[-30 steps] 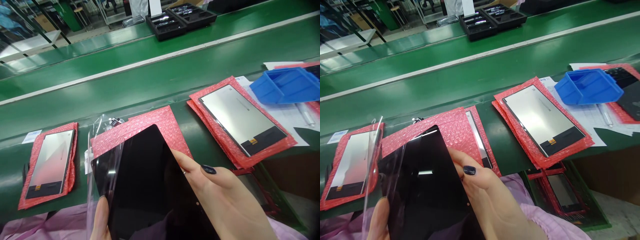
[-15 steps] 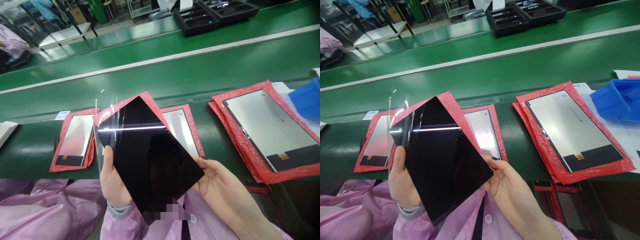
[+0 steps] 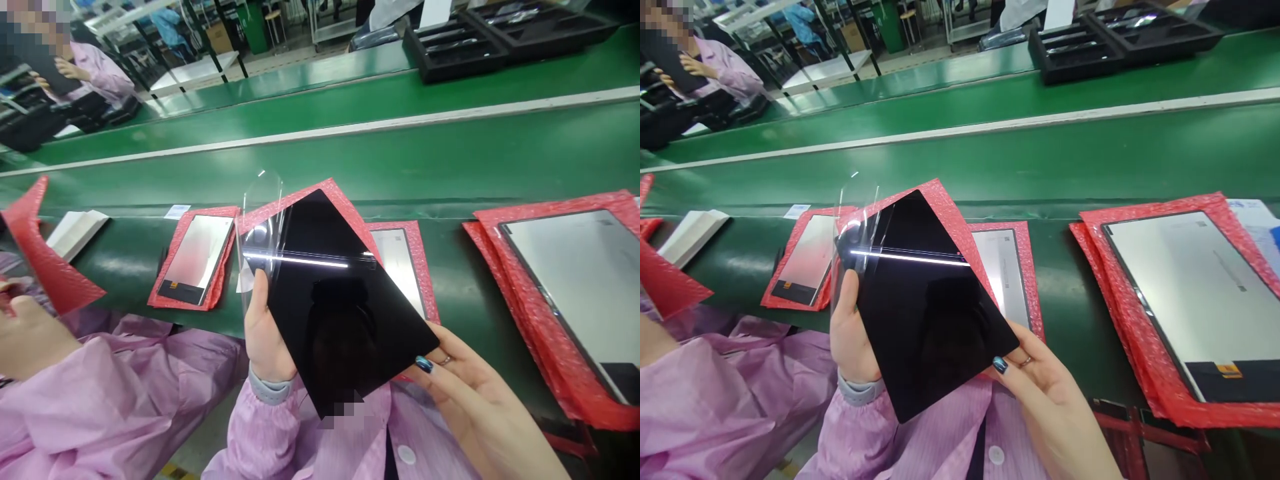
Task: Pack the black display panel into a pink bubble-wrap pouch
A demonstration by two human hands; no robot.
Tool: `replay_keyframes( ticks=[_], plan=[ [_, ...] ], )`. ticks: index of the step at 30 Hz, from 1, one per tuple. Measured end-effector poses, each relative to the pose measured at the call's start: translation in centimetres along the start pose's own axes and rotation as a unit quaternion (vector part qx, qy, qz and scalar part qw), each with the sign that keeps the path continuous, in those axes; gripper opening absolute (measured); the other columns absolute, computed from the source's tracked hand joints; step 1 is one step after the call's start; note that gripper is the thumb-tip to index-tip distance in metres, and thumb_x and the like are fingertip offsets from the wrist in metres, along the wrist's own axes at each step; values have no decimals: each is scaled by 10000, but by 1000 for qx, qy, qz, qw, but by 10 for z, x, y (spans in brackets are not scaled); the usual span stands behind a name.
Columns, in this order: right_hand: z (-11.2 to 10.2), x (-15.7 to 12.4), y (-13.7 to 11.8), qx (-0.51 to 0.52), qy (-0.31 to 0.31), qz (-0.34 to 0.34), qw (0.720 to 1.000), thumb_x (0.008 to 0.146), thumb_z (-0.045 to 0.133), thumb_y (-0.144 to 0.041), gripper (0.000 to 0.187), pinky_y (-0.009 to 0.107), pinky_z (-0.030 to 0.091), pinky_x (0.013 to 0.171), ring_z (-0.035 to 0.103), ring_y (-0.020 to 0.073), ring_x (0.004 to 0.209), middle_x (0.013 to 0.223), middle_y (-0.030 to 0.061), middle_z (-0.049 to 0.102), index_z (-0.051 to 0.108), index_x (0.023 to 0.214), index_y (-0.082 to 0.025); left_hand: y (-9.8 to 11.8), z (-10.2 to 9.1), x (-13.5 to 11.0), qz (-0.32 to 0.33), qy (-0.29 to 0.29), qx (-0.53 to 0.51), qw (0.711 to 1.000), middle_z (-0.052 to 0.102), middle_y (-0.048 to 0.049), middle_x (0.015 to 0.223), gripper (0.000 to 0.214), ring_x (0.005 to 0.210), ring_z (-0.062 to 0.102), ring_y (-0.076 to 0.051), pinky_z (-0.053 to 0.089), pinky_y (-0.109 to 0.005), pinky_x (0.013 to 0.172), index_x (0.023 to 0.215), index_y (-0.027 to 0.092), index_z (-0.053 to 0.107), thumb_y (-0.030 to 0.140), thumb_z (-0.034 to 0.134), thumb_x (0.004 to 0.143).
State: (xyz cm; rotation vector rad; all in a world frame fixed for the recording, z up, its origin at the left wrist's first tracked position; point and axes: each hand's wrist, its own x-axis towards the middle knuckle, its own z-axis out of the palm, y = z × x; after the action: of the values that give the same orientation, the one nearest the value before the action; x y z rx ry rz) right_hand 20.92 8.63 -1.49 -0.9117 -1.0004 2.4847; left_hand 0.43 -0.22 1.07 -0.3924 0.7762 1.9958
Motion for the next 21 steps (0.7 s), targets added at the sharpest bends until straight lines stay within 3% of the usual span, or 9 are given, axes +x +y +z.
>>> replay_keyframes(
  ticks=[3,6,9,11,15,17,19,21],
  plan=[
    [2,7,0,-27,24,-14,999,918,799,-446,500,458,500,1024,606,318,1137,1230,98,650,615,1364,-317,-1,1,0,0,6,-7,1000,734,-84,1103,613,1204,629,-270,469,-374,1104,973,144,771,534,302,1038],
    [9,17,0,-54,46,-51,996,816,849,-524,617,523,514,1001,609,379,1122,1150,139,676,647,1338,-263,-2,-6,1,-17,10,12,1000,744,-65,1008,304,1024,696,-249,554,-335,962,999,136,770,347,568,918],
    [13,24,1,-63,36,-77,994,782,853,-553,637,523,515,1003,602,385,1134,1151,134,676,657,1324,-280,-3,-16,2,-27,22,80,996,677,-28,652,83,653,661,-165,555,-226,657,654,111,726,70,700,587],
    [10,25,5,-61,27,-89,994,775,848,-568,649,524,515,1005,594,388,1146,1166,131,671,653,1329,-292,-5,-20,2,-7,28,117,993,595,7,533,133,536,586,-119,506,-201,560,515,118,631,18,718,510],
    [-1,22,20,-10,11,-93,996,810,766,-672,642,518,543,974,589,391,1156,1224,125,650,647,1334,-320,-12,-19,-1,38,14,130,991,694,2,715,222,656,655,-137,552,-217,666,716,117,702,33,798,534],
    [-4,22,26,55,-3,-73,996,891,672,-679,532,486,570,940,591,364,1166,1314,83,609,640,1328,-377,-16,-20,-2,37,-8,116,992,722,-14,761,236,692,684,-160,568,-239,729,770,121,721,54,820,567],
    [-8,24,26,97,-13,-53,994,970,641,-529,419,450,574,947,594,322,1178,1409,19,544,577,1376,-446,-20,-25,0,5,-15,89,996,724,-32,738,204,763,715,-210,574,-288,827,769,121,734,125,856,606],
    [-15,26,17,61,-15,-79,995,1012,610,-371,453,438,557,989,620,287,1152,1412,-20,544,498,1432,-497,-24,-33,4,-58,-24,41,997,722,-58,728,210,899,725,-274,552,-341,933,785,120,748,270,856,686]
  ],
)
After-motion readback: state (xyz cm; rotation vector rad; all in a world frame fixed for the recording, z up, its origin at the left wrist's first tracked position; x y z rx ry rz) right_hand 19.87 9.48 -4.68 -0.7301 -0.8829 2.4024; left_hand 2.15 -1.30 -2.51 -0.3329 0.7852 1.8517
